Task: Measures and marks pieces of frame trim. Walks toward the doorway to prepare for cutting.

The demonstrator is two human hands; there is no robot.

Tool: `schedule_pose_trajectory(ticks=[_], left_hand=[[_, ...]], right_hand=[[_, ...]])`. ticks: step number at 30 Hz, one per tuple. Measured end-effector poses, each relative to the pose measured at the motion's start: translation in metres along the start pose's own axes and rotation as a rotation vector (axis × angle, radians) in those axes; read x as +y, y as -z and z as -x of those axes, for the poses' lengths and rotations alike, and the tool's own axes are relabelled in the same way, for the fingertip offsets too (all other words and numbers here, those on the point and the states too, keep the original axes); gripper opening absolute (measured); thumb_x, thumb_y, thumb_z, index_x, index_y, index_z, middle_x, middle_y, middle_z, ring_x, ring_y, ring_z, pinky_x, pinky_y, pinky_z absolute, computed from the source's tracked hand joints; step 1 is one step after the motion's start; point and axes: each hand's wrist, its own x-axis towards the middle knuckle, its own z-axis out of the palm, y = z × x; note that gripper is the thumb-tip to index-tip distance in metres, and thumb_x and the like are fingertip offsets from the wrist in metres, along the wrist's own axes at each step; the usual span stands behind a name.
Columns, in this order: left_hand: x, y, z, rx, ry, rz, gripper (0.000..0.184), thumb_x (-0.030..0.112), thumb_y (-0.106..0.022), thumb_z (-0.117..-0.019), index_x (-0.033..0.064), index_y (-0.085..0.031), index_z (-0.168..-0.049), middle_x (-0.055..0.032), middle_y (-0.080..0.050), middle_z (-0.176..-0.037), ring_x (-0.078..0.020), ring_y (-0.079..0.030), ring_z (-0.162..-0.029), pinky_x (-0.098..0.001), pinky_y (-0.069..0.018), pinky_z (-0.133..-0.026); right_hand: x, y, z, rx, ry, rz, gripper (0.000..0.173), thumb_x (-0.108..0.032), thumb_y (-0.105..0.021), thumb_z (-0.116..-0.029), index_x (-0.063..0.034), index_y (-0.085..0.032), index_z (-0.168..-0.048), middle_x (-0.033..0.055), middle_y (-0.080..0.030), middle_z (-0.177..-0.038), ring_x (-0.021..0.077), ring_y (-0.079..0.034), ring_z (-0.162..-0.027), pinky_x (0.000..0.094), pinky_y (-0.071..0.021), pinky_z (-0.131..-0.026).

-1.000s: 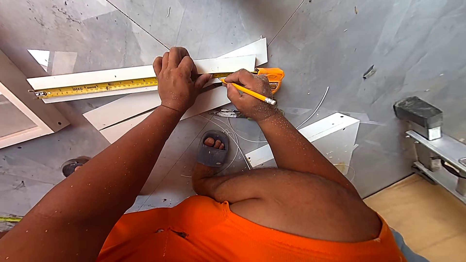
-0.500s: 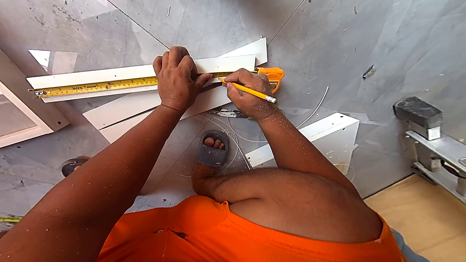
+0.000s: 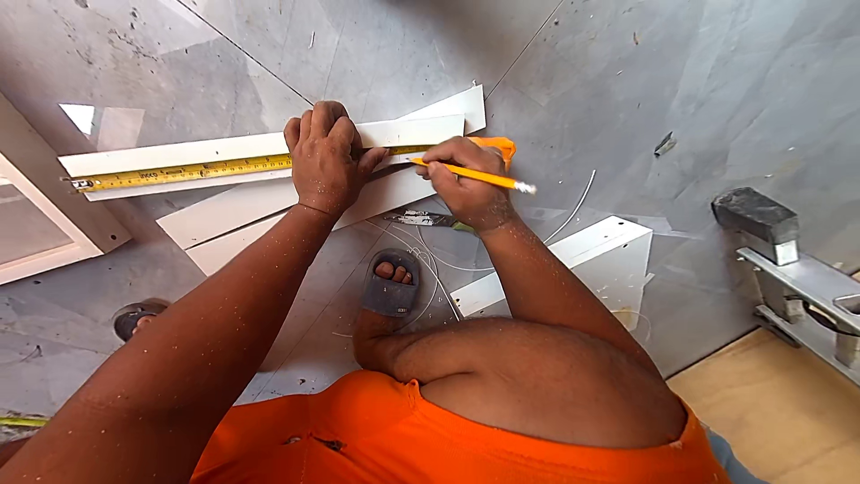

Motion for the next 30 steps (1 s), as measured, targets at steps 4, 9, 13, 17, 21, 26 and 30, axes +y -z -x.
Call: schedule_pose_trajectory(ticks=[4,9,13,17,21,26,30], left_hand=[[0.002,0.006,-0.003,-0.035,0.014,0.021,0.043,0.046,-0.076,-0.0879,0.0036,-0.069,-0.084,-0.0208,-0.068,-0.114,-0.0385,-0.064,-0.110,-0.0606,-0.0412,-0.100],[0.002,0.007,-0.003,-0.045,-0.005,-0.004,0.039,0.045,-0.078,-0.0878,0.0069,-0.071,-0.084,-0.0174,-0.068,-0.113,-0.0366,-0.064,-0.108,-0.0600,-0.0460,-0.096],[0.007,0.028,-0.010,-0.215,0.031,-0.027,0.041,0.047,-0.076,-0.0898,0.0062,-0.074,-0.090,-0.0160,-0.066,-0.123,-0.0370,-0.057,-0.123,-0.0598,-0.0399,-0.104],[0.032,0.060,-0.017,-0.228,-0.075,-0.018,0.045,0.049,-0.068,-0.0946,0.0044,-0.076,-0.097,-0.0183,-0.068,-0.125,-0.0400,-0.055,-0.130,-0.0646,-0.0357,-0.110],[0.053,0.089,-0.014,-0.093,-0.340,0.076,0.040,0.047,-0.069,-0.0940,0.0090,-0.075,-0.108,-0.0140,-0.067,-0.131,-0.0361,-0.055,-0.135,-0.0639,-0.0327,-0.116],[-0.025,0.117,0.001,-0.253,-0.113,-0.041,0.062,0.057,-0.072,-0.0874,0.0108,-0.068,-0.128,-0.0146,-0.059,-0.143,-0.0367,-0.044,-0.143,-0.0632,-0.0270,-0.119],[-0.097,0.122,0.014,-0.507,0.094,-0.187,0.088,0.060,-0.075,-0.0840,0.0103,-0.048,-0.151,-0.0177,-0.041,-0.159,-0.0424,-0.030,-0.151,-0.0715,-0.0203,-0.118]], right_hand=[[0.003,0.025,0.010,0.131,0.043,0.420,0.027,-0.020,-0.059,-0.1014,-0.0003,-0.074,-0.112,0.0204,-0.072,-0.110,0.0333,-0.068,-0.104,0.0466,-0.0537,-0.091],[0.030,0.029,0.042,0.037,-0.079,0.623,0.059,-0.039,-0.073,-0.0922,0.0011,-0.060,-0.134,0.0292,-0.058,-0.136,0.0505,-0.052,-0.131,0.0618,-0.0462,-0.106],[0.036,0.017,0.050,0.157,0.013,0.624,0.049,-0.027,-0.074,-0.0874,0.0040,-0.064,-0.124,0.0328,-0.061,-0.127,0.0527,-0.058,-0.122,0.0576,-0.0526,-0.099],[-0.005,0.013,0.035,0.194,0.000,0.536,0.056,-0.031,-0.076,-0.0826,0.0071,-0.063,-0.122,0.0349,-0.061,-0.127,0.0474,-0.064,-0.115,0.0514,-0.0574,-0.093],[-0.031,0.010,0.016,0.246,-0.074,0.422,0.064,-0.030,-0.079,-0.0818,0.0123,-0.058,-0.125,0.0365,-0.057,-0.132,0.0469,-0.062,-0.119,0.0526,-0.0554,-0.097],[-0.004,0.045,0.014,0.432,-0.367,0.376,0.070,-0.022,-0.079,-0.0882,0.0149,-0.047,-0.138,0.0393,-0.051,-0.138,0.0482,-0.056,-0.127,0.0547,-0.0500,-0.106],[0.031,0.069,0.023,0.535,-0.581,0.440,0.075,-0.029,-0.081,-0.0883,0.0141,-0.046,-0.140,0.0425,-0.044,-0.142,0.0543,-0.048,-0.132,0.0620,-0.0418,-0.110]])
